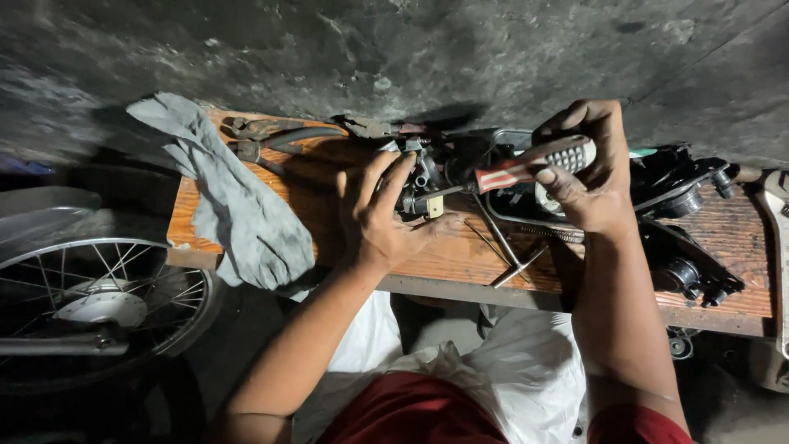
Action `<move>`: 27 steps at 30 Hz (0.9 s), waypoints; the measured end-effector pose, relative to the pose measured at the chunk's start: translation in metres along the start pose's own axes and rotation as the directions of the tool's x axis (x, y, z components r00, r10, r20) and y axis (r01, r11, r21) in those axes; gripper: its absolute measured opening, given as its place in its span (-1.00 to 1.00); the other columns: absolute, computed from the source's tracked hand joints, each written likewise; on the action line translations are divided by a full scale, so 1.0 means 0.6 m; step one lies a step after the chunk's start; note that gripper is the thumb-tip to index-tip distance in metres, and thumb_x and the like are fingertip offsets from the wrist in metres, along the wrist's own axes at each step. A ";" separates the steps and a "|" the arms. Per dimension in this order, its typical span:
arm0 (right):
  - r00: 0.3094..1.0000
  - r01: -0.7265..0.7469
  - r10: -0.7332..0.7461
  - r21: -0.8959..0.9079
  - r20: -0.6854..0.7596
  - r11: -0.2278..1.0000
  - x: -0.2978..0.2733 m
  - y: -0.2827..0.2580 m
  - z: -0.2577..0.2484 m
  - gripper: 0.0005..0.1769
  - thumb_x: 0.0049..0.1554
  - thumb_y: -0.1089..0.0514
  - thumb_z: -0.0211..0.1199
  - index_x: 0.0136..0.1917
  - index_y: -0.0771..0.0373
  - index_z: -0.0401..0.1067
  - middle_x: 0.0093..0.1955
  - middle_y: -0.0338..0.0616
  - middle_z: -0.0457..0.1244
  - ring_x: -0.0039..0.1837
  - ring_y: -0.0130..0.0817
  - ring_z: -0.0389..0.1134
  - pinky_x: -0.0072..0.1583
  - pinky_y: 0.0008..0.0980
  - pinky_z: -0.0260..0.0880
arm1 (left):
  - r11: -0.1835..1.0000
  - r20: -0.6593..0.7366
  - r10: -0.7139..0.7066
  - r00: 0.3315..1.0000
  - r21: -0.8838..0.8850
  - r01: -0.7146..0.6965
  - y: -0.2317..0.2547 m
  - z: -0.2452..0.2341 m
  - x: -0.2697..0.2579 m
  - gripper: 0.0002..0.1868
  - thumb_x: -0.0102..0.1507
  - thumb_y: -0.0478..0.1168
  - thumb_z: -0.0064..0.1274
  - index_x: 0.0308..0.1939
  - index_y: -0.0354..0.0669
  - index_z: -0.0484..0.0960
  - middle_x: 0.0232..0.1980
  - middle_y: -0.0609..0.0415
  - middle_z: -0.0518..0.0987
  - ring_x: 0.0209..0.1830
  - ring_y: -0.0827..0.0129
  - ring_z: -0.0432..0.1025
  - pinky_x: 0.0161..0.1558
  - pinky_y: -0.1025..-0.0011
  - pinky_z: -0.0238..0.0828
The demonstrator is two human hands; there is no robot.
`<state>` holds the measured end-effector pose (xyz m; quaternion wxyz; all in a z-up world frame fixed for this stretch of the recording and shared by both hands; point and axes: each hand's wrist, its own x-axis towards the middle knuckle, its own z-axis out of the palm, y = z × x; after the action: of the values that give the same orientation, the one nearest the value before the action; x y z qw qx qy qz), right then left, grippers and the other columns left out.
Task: The person uses a screwdriver to loosen and remove screws from a small mechanical component held in their left hand. They disassemble the part, remove a spring and a small metal disc, and place the pieces into a black tray on the workbench.
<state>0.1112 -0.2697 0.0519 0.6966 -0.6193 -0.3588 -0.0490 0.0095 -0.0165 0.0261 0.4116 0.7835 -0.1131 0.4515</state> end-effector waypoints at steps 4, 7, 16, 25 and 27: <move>0.999 -0.003 -0.001 0.092 0.036 0.996 -0.006 0.016 -0.015 -0.29 0.03 0.28 0.45 0.26 0.35 0.02 -0.04 0.14 0.20 -0.03 -0.21 0.40 -0.01 -0.32 0.55 | 0.999 -0.015 -0.017 1.000 -0.030 0.017 0.005 -0.001 0.001 -0.18 0.06 0.22 0.43 0.21 -0.24 0.60 0.20 -0.13 0.51 0.21 -0.03 0.48 0.29 0.05 0.39; 0.999 -0.028 0.030 0.078 -0.016 0.997 -0.005 0.010 -0.010 -0.25 -0.02 0.27 0.46 0.25 0.42 0.03 0.00 0.16 0.18 -0.03 -0.14 0.42 -0.02 -0.23 0.58 | 1.000 -0.023 -0.015 1.000 -0.013 0.015 0.006 0.002 0.000 -0.14 0.04 0.30 0.40 0.20 -0.22 0.61 0.21 -0.10 0.52 0.20 -0.01 0.50 0.29 0.08 0.39; 0.997 -0.018 -0.008 -0.352 -0.073 0.936 -0.008 -0.010 0.001 -0.22 0.16 -0.36 0.30 0.18 0.42 0.26 -0.13 0.10 0.28 -0.13 -0.22 0.37 -0.03 -0.26 0.40 | 0.999 0.011 0.019 1.000 0.049 -0.019 0.006 0.003 -0.004 -0.15 0.07 0.27 0.39 0.23 -0.23 0.59 0.23 -0.11 0.51 0.21 0.01 0.49 0.30 0.08 0.39; 0.997 0.060 -0.058 -0.019 0.057 0.998 -0.013 -0.004 -0.015 -0.25 -0.01 0.29 0.46 0.24 0.43 0.01 0.02 0.18 0.17 0.04 -0.07 0.40 0.04 -0.12 0.55 | 1.000 0.031 -0.013 0.999 0.022 0.012 0.007 0.005 -0.007 -0.15 0.05 0.19 0.44 0.25 -0.25 0.57 0.25 -0.12 0.49 0.22 0.00 0.47 0.31 0.07 0.34; 0.997 0.069 -0.066 -0.071 0.045 0.995 -0.013 0.000 -0.018 -0.25 -0.02 0.23 0.48 0.23 0.46 0.04 0.01 0.22 0.20 0.02 -0.06 0.41 0.01 -0.12 0.53 | 0.999 0.023 -0.033 0.999 -0.014 0.034 0.008 0.006 -0.007 -0.16 0.07 0.19 0.43 0.26 -0.25 0.55 0.26 -0.12 0.48 0.24 -0.01 0.46 0.32 0.08 0.34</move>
<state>0.1101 -0.2823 0.0475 0.6639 -0.6326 -0.3923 -0.0720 0.0067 -0.0231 0.0248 0.4232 0.7875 -0.1078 0.4348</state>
